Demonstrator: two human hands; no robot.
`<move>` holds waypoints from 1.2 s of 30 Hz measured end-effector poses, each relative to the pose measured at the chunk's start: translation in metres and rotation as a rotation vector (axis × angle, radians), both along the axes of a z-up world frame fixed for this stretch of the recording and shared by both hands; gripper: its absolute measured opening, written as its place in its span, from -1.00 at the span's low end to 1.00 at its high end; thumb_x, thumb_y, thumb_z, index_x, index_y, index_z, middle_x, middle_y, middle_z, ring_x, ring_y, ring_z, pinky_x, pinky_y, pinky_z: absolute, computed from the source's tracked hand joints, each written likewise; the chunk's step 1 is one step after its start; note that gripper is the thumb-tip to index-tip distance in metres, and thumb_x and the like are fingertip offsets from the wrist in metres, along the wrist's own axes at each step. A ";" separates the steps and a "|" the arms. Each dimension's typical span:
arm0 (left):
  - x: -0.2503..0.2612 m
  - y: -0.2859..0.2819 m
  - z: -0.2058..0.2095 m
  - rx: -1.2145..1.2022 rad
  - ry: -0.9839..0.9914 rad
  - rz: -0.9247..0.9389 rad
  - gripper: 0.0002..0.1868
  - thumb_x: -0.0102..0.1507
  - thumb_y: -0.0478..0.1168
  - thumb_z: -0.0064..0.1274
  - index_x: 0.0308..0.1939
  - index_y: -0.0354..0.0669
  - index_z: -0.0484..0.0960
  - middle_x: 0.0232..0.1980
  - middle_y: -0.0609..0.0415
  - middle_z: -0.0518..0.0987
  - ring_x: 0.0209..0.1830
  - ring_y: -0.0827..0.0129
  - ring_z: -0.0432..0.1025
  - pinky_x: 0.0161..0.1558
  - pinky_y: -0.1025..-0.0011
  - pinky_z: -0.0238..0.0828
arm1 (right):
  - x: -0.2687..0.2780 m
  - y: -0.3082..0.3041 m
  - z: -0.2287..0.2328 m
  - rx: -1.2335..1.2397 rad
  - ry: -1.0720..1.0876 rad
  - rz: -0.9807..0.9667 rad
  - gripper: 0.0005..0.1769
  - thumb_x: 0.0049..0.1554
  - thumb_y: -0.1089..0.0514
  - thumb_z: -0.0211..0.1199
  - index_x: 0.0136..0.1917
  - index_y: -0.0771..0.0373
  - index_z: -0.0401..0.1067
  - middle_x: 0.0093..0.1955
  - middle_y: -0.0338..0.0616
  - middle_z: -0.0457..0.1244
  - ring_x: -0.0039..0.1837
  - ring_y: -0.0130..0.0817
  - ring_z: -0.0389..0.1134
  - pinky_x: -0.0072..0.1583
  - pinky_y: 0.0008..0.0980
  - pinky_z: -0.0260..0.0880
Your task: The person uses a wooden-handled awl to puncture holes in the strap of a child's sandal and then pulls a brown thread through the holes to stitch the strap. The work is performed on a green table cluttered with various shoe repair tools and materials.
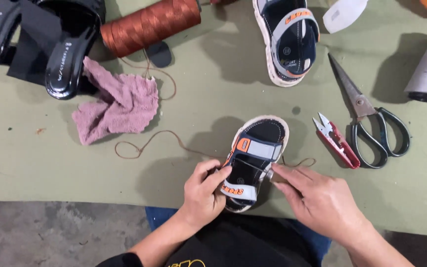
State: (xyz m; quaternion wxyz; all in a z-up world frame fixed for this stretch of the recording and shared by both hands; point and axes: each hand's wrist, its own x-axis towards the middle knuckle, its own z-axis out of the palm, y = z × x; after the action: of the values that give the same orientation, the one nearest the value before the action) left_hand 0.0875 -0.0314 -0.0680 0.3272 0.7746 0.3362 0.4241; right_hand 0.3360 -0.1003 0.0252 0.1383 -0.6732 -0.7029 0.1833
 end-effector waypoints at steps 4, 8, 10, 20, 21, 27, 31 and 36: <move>-0.001 0.001 -0.007 -0.009 0.014 -0.006 -0.53 0.22 -0.59 -0.07 0.15 -0.13 0.57 0.06 -0.13 0.48 -0.20 0.21 0.51 -0.18 0.41 0.50 | 0.003 0.006 0.000 -0.011 -0.052 0.017 -0.57 0.21 -0.05 0.16 0.32 0.02 0.47 0.06 -0.45 0.43 -0.01 -0.41 0.46 -0.27 -0.27 0.49; 0.000 -0.001 -0.008 -0.004 0.012 0.000 -0.56 0.23 -0.57 -0.06 0.14 -0.15 0.57 0.06 -0.13 0.48 -0.15 0.20 0.55 -0.18 0.41 0.53 | 0.004 0.004 0.000 0.026 -0.070 0.066 -0.60 0.22 -0.05 0.16 0.28 0.04 0.47 0.03 -0.42 0.43 -0.07 -0.39 0.46 -0.26 -0.31 0.45; 0.000 0.000 -0.010 -0.001 0.007 0.004 -0.54 0.24 -0.58 -0.07 0.16 -0.13 0.56 0.06 -0.12 0.48 -0.18 0.22 0.54 -0.20 0.42 0.51 | 0.005 0.005 -0.001 0.041 -0.063 0.074 -0.61 0.22 -0.04 0.17 0.28 0.05 0.47 0.00 -0.40 0.43 -0.09 -0.40 0.46 -0.27 -0.33 0.44; 0.001 0.001 -0.009 -0.011 0.019 0.003 -0.54 0.22 -0.57 -0.06 0.15 -0.13 0.56 0.06 -0.10 0.49 -0.17 0.23 0.54 -0.21 0.43 0.52 | 0.005 0.005 -0.005 0.035 -0.048 0.061 -0.60 0.21 -0.03 0.19 0.28 0.07 0.47 0.03 -0.40 0.43 -0.05 -0.40 0.46 -0.23 -0.33 0.47; 0.001 0.000 -0.010 -0.014 0.015 0.005 -0.52 0.20 -0.58 -0.07 0.15 -0.12 0.56 0.07 -0.10 0.49 -0.18 0.23 0.54 -0.21 0.43 0.52 | 0.004 0.005 -0.005 0.043 -0.050 0.068 -0.61 0.21 -0.01 0.20 0.28 0.08 0.48 0.02 -0.40 0.43 -0.05 -0.41 0.46 -0.25 -0.34 0.47; 0.002 0.002 -0.004 -0.015 0.010 0.005 -0.48 0.17 -0.60 -0.08 0.16 -0.14 0.55 0.06 -0.11 0.49 -0.09 0.19 0.57 -0.14 0.42 0.57 | 0.004 0.006 -0.004 0.044 -0.048 0.063 -0.61 0.21 -0.02 0.19 0.28 0.06 0.49 0.01 -0.42 0.43 -0.06 -0.40 0.46 -0.24 -0.34 0.46; -0.001 0.012 0.021 -0.074 -0.046 -0.032 -0.55 0.19 -0.46 0.02 0.18 -0.19 0.54 0.15 -0.22 0.54 0.04 0.08 0.61 0.08 0.30 0.61 | 0.003 0.008 -0.003 0.025 -0.094 0.079 -0.61 0.21 -0.03 0.16 0.28 0.05 0.49 -0.01 -0.38 0.42 -0.08 -0.38 0.47 -0.26 -0.33 0.45; -0.039 0.074 0.038 -0.466 0.024 -0.632 -0.10 0.28 0.34 -0.02 0.50 -0.18 0.26 0.55 -0.08 0.33 0.60 0.05 0.20 0.59 0.02 0.01 | 0.007 0.014 -0.009 -0.036 -0.123 0.106 -0.60 0.22 -0.05 0.12 0.28 -0.01 0.48 -0.14 -0.38 0.38 -0.21 -0.33 0.41 -0.35 -0.26 0.40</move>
State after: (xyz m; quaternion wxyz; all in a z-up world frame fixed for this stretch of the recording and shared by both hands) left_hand 0.0483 0.0430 -0.0300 0.6048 0.7498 0.1722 0.2058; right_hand 0.3433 -0.0861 0.0159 0.0730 -0.6473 -0.7413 0.1614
